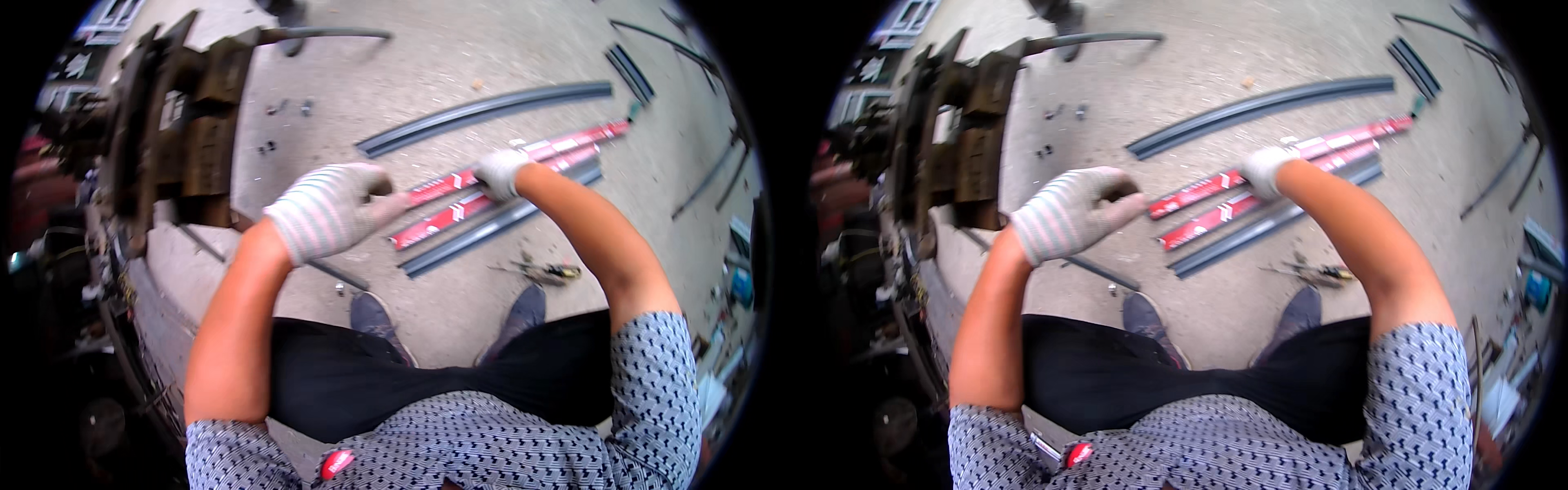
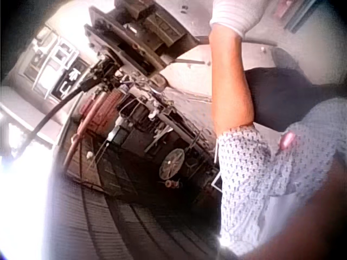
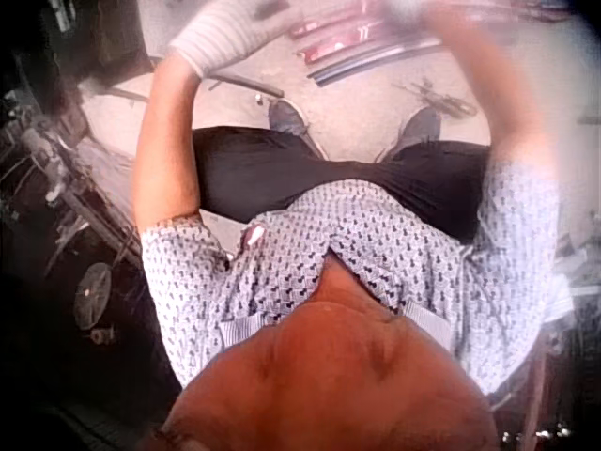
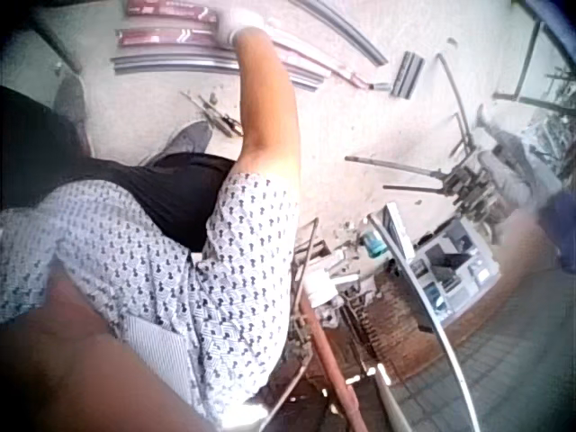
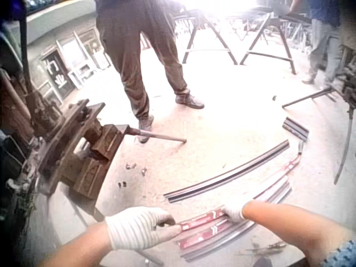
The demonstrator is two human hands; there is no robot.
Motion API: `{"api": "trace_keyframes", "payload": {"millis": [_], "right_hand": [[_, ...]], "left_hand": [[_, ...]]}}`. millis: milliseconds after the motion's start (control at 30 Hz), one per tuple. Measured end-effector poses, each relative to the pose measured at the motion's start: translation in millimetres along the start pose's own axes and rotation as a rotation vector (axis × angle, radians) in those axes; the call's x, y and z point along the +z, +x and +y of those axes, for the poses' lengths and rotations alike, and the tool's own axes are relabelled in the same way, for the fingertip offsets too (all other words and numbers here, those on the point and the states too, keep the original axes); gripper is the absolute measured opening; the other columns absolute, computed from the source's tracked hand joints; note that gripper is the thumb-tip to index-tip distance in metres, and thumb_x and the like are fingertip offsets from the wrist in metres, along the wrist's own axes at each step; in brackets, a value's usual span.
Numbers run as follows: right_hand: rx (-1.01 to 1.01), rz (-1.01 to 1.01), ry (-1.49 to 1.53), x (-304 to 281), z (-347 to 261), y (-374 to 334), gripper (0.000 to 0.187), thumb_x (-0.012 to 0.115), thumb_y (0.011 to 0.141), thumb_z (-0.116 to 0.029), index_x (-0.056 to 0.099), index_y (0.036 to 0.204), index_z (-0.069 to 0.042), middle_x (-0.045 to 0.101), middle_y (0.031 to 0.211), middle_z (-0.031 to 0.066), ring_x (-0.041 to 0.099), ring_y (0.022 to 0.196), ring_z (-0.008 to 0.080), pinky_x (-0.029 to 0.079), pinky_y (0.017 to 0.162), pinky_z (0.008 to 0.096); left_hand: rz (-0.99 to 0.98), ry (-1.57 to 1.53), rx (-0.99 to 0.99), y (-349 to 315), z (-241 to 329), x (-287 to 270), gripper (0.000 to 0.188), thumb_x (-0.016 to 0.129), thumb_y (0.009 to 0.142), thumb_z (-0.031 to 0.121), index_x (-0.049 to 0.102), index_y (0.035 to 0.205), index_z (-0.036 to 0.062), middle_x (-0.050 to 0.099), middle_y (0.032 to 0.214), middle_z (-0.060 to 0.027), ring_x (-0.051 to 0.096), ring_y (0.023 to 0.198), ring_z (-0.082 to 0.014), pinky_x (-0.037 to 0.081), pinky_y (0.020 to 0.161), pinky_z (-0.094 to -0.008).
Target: The person sits on the floor and repeatedly picks up long, red-labeled metal strips. They bend the strips to test flexibility, peel off the protective red film, and place the strips back on the floor. The person also briefly handles a small red plastic piece.
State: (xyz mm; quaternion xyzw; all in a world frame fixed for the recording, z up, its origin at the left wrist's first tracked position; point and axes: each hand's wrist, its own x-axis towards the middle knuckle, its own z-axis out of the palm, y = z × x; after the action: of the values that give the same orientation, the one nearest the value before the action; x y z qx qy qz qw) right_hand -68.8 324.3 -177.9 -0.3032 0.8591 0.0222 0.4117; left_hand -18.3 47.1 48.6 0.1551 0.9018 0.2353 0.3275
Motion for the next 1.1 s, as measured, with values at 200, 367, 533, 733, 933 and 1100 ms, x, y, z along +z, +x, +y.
{"api": "trace_keyframes", "payload": {"millis": [200,367,533,733,933,1100], "right_hand": [[-0.218,0.239,0.302,-57,-73,-2,0.049,0.066,0.09,-0.032,0.064,0.135,-0.012,0.073,0.118,0.02,0.07,0.111,0.038,0.055,0.095,0.0457],[-0.819,0.652,0.854,-110,-192,13,0.048,0.06,0.1,-0.037,0.06,0.14,-0.01,0.074,0.104,0.0145,0.071,0.094,0.0298,0.056,0.085,0.0412],[-0.618,0.617,0.714,-168,-280,10,0.045,0.061,0.103,-0.016,0.057,0.147,-0.01,0.068,0.083,0.0095,0.065,0.069,0.0217,0.056,0.071,0.0343],[-0.581,0.789,0.981,-158,-297,6,0.053,0.061,0.101,-0.009,0.052,0.152,-0.011,0.066,0.08,0.012,0.066,0.069,0.0215,0.057,0.066,0.0343],[-0.666,0.955,1.054,-130,-290,4,0.04,0.063,0.095,-0.012,0.065,0.135,-0.01,0.073,0.089,0.0143,0.073,0.074,0.0291,0.059,0.067,0.0367],[-0.415,0.399,0.639,-67,-268,23,0.024,0.062,0.097,-0.025,0.072,0.112,-0.009,0.075,0.101,0.0165,0.073,0.093,0.038,0.059,0.08,0.0438]], "left_hand": [[-0.048,0.16,-0.009,-10,17,-10,0.04,0.065,0.099,0.041,0.075,0.102,0.0022,0.073,0.09,-0.0194,0.071,0.081,-0.0356,0.056,0.076,-0.0414],[0.405,0.119,0.46,-30,41,-7,0.033,0.068,0.097,0.032,0.071,0.082,0.0032,0.069,0.08,-0.0175,0.068,0.072,-0.0363,0.055,0.07,-0.0444],[0.388,0.06,0.458,-50,39,-6,0.039,0.059,0.102,0.035,0.071,0.083,0.0026,0.069,0.076,-0.0195,0.07,0.074,-0.0363,0.057,0.071,-0.0449],[0.199,0.052,0.507,-52,31,4,0.036,0.059,0.102,0.034,0.073,0.087,0.0041,0.07,0.079,-0.0172,0.071,0.076,-0.0332,0.058,0.07,-0.0422],[0.177,0.064,0.633,-49,37,26,0.036,0.068,0.096,0.034,0.067,0.076,0.0049,0.068,0.076,-0.0158,0.071,0.074,-0.0346,0.057,0.071,-0.0433],[0.213,0.141,0.535,-63,28,39,0.033,0.069,0.093,0.035,0.067,0.08,0.0045,0.067,0.076,-0.0163,0.07,0.076,-0.037,0.057,0.072,-0.045]]}}
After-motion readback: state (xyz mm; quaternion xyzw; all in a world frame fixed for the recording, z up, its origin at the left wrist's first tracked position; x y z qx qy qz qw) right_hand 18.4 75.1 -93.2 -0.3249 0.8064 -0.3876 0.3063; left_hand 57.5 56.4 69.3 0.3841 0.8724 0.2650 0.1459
